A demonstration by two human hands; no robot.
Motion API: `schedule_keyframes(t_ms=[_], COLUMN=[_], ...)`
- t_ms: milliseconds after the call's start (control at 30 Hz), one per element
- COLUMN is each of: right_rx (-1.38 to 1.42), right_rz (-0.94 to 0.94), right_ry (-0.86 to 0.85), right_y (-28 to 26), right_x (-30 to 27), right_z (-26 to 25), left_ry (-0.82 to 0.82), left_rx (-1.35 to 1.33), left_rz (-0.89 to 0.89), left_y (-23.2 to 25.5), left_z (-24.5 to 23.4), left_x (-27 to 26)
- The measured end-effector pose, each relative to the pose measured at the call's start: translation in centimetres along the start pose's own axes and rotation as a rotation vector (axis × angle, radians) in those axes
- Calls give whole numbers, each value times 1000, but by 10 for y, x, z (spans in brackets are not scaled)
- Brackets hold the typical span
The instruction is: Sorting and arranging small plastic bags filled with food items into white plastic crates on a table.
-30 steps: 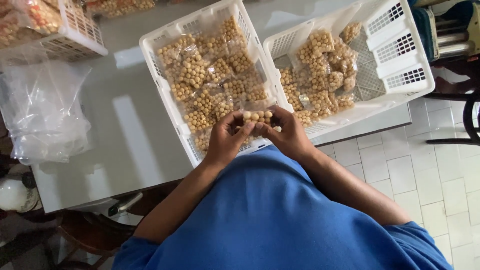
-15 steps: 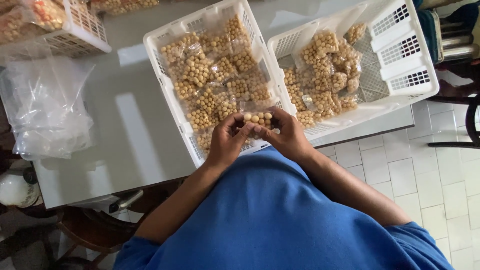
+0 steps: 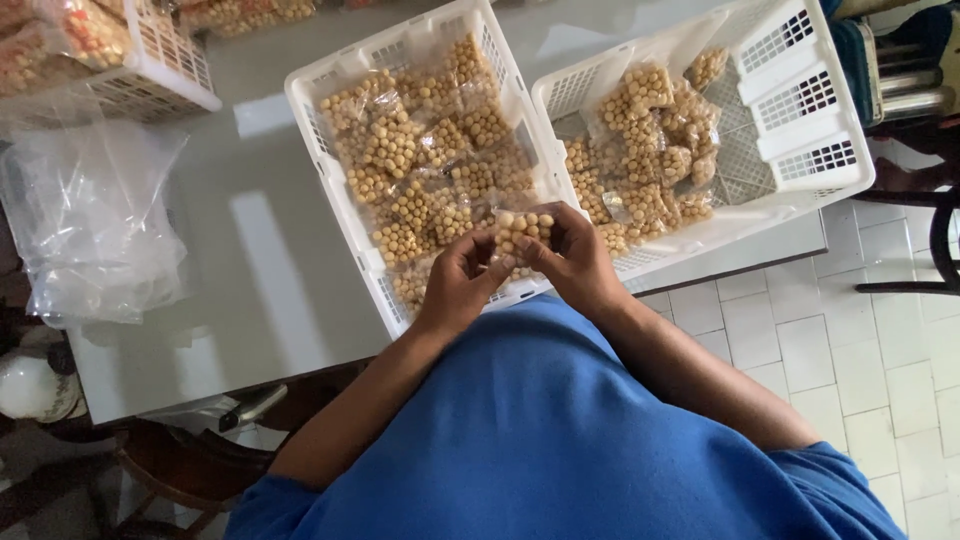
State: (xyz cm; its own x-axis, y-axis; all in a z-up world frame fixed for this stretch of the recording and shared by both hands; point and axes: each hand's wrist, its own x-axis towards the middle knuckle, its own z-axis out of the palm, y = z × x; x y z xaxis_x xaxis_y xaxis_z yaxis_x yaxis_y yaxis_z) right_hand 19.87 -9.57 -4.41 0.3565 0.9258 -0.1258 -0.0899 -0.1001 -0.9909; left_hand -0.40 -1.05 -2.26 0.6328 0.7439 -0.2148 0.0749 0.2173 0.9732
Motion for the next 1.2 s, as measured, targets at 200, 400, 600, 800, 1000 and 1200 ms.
schedule_keyframes(t_ms=[200,400,600,800,1000,1200], right_rx=[-90,-218,-289,-112,-155,-205], right_rz=[28,143,100,157,239,272], right_ry=[15,-28,-25,-48,-30,46], right_y=[-30,28,43,13,48,34], right_x=[2,-6,-5,0,-4,-12], right_z=[16,-9,-11,-4,-34,-49], left_ry=[40,52,99,170,378,485], left_rx=[78,-8,41,35,104,221], left_rz=[-25,-19,-83,-133,-224,-113], left_y=[-6,14,-14,-31,-26,-84], left_z=[-5,-1,-8,-20,-72,-153], left_x=[2,2,5,18,81,181])
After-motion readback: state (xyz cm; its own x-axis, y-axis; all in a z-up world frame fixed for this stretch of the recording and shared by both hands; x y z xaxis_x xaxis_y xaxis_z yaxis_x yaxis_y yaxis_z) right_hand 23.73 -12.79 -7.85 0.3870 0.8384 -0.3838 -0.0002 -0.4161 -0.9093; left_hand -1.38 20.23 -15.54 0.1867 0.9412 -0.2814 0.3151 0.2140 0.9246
